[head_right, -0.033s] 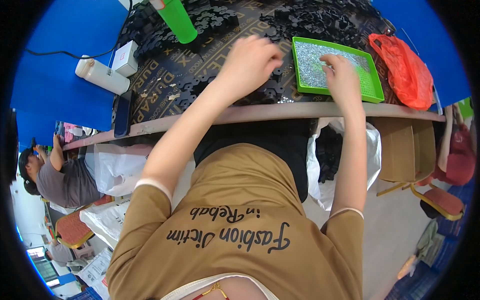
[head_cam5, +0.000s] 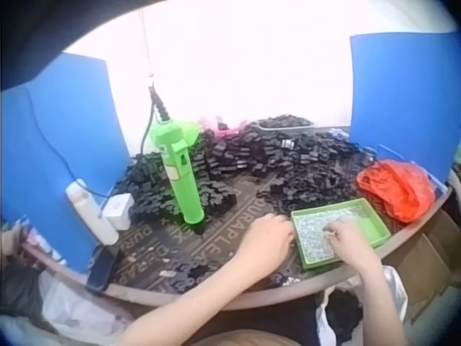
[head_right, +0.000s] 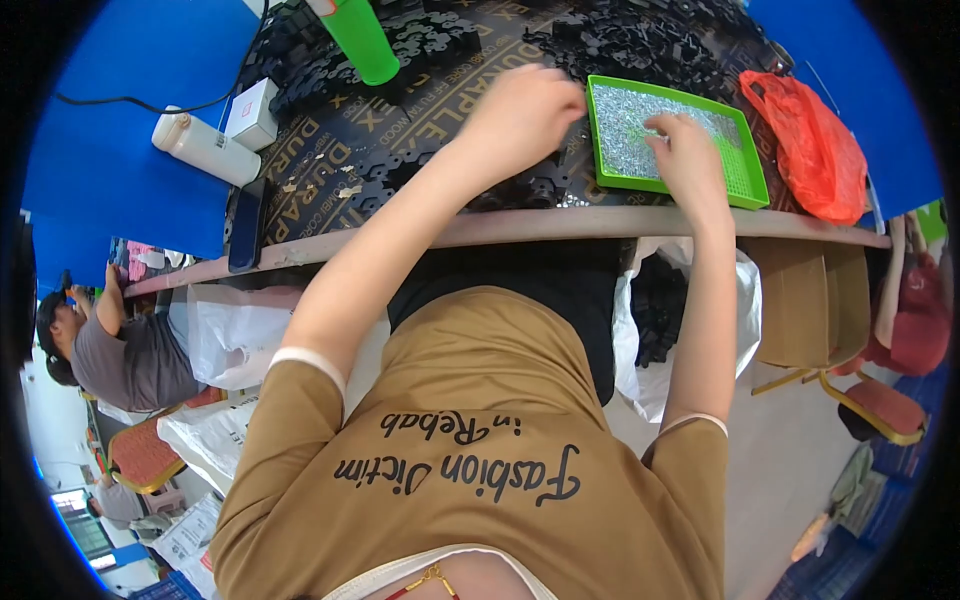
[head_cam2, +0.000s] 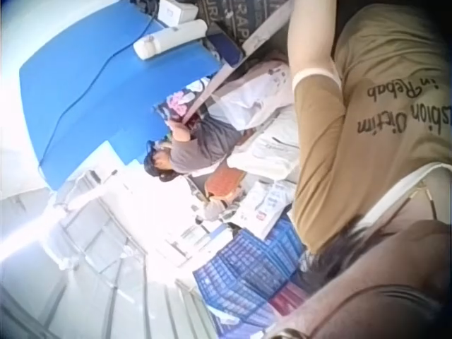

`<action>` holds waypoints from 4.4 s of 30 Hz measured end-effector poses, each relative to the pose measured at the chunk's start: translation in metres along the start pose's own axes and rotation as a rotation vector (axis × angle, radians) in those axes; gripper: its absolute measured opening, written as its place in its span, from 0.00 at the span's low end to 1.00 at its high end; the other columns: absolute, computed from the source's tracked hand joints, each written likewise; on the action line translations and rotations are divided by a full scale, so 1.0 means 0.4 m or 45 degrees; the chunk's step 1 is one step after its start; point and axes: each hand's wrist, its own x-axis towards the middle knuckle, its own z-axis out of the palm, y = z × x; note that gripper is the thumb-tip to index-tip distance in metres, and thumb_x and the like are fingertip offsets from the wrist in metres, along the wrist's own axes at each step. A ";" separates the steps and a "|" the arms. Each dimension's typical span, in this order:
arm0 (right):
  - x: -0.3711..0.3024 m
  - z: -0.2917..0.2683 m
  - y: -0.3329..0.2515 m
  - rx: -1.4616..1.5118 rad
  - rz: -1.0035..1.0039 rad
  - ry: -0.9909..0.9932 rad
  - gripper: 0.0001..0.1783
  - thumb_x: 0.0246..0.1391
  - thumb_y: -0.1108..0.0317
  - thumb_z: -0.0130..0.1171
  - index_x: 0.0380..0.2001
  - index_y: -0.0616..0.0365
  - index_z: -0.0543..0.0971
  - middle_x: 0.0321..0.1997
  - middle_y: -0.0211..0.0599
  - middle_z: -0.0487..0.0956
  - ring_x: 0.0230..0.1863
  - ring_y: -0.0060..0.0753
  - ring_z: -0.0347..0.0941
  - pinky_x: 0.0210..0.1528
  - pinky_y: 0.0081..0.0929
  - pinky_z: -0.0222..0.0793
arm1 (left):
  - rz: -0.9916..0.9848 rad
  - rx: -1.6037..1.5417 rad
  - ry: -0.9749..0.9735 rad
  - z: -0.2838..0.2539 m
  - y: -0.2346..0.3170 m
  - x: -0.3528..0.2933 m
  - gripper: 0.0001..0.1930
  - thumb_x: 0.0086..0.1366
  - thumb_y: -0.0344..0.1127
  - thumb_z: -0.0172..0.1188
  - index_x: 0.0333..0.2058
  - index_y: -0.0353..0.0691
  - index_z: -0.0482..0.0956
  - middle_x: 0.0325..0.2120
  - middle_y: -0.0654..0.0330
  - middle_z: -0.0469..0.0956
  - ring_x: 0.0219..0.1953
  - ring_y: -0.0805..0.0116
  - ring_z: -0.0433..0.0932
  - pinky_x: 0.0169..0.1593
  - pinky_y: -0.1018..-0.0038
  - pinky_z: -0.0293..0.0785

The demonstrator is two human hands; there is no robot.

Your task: The recorder is assembling black plastic components and using an electric screwdriver to secure them with small screws.

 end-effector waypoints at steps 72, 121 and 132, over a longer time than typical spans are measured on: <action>-0.078 0.159 -0.306 0.261 -0.434 0.215 0.12 0.44 0.79 0.58 0.34 0.55 0.77 0.27 0.27 0.81 0.35 0.31 0.74 0.42 0.29 0.63 | -0.562 -0.252 0.159 -0.145 -0.012 -0.303 0.03 0.50 0.28 0.64 0.26 0.39 0.82 0.25 0.60 0.77 0.33 0.60 0.75 0.40 0.66 0.71; -0.006 -0.001 -0.030 -0.181 0.200 -0.296 0.13 0.43 0.69 0.63 0.33 0.64 0.80 0.34 0.50 0.79 0.38 0.50 0.76 0.42 0.38 0.69 | 0.081 0.022 -0.602 0.107 0.050 0.091 0.08 0.53 0.33 0.56 0.27 0.38 0.82 0.26 0.51 0.80 0.35 0.52 0.79 0.41 0.60 0.75; -0.047 0.043 -0.022 0.028 0.297 0.091 0.06 0.46 0.70 0.62 0.28 0.60 0.80 0.26 0.45 0.79 0.29 0.44 0.76 0.35 0.34 0.68 | -0.055 0.069 -0.510 0.140 0.075 0.087 0.06 0.52 0.33 0.58 0.26 0.42 0.83 0.27 0.54 0.81 0.35 0.57 0.80 0.42 0.62 0.72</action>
